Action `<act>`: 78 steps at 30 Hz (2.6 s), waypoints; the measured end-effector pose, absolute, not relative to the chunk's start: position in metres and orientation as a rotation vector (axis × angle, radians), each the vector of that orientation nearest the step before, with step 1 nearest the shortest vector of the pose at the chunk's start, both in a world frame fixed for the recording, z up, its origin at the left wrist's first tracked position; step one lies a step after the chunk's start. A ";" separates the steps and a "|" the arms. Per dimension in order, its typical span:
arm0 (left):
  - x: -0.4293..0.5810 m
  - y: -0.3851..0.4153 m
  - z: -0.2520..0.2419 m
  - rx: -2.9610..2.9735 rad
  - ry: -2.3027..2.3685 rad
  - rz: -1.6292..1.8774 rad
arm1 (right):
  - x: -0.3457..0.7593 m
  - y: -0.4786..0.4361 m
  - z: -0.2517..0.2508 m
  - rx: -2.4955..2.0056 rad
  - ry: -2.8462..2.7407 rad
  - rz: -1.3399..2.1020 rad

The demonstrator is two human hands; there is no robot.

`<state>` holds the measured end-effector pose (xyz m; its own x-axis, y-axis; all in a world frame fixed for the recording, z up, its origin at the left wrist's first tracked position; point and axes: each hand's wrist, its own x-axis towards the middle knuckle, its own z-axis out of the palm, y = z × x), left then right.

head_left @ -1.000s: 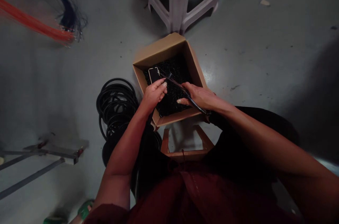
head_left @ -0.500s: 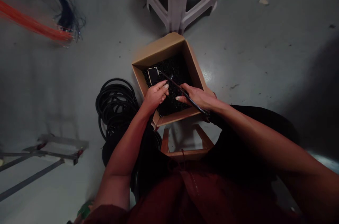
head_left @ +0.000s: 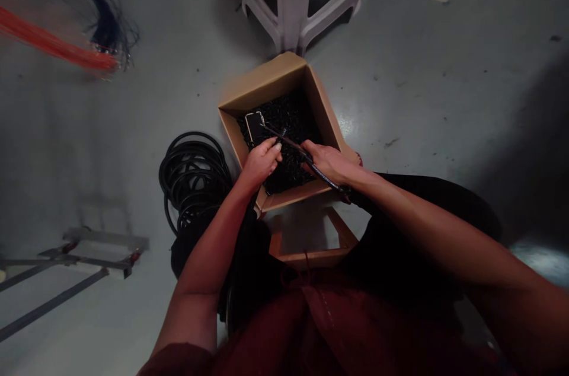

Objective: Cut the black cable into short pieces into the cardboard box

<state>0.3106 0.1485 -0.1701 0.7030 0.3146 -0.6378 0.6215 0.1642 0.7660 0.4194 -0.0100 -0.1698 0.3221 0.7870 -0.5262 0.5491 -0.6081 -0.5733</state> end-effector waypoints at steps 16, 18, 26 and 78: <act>0.312 0.146 -0.165 1.427 0.802 -0.322 | 0.417 -0.008 -0.164 -2.466 -1.244 1.155; 0.312 0.145 -0.166 1.426 0.807 -0.327 | 0.418 -0.008 -0.164 -2.475 -1.248 1.161; 0.312 0.145 -0.167 1.430 0.812 -0.361 | 0.419 -0.009 -0.162 -2.501 -1.264 1.187; 0.312 0.126 -0.161 1.186 0.637 -0.513 | 0.428 -0.009 -0.173 -1.862 -0.534 1.223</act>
<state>0.3116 0.1260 -0.1611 0.7197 -0.0360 -0.6934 0.6697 0.2996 0.6795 0.4282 -0.0086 -0.1727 0.4366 0.7158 -0.5450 -0.0870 -0.5693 -0.8175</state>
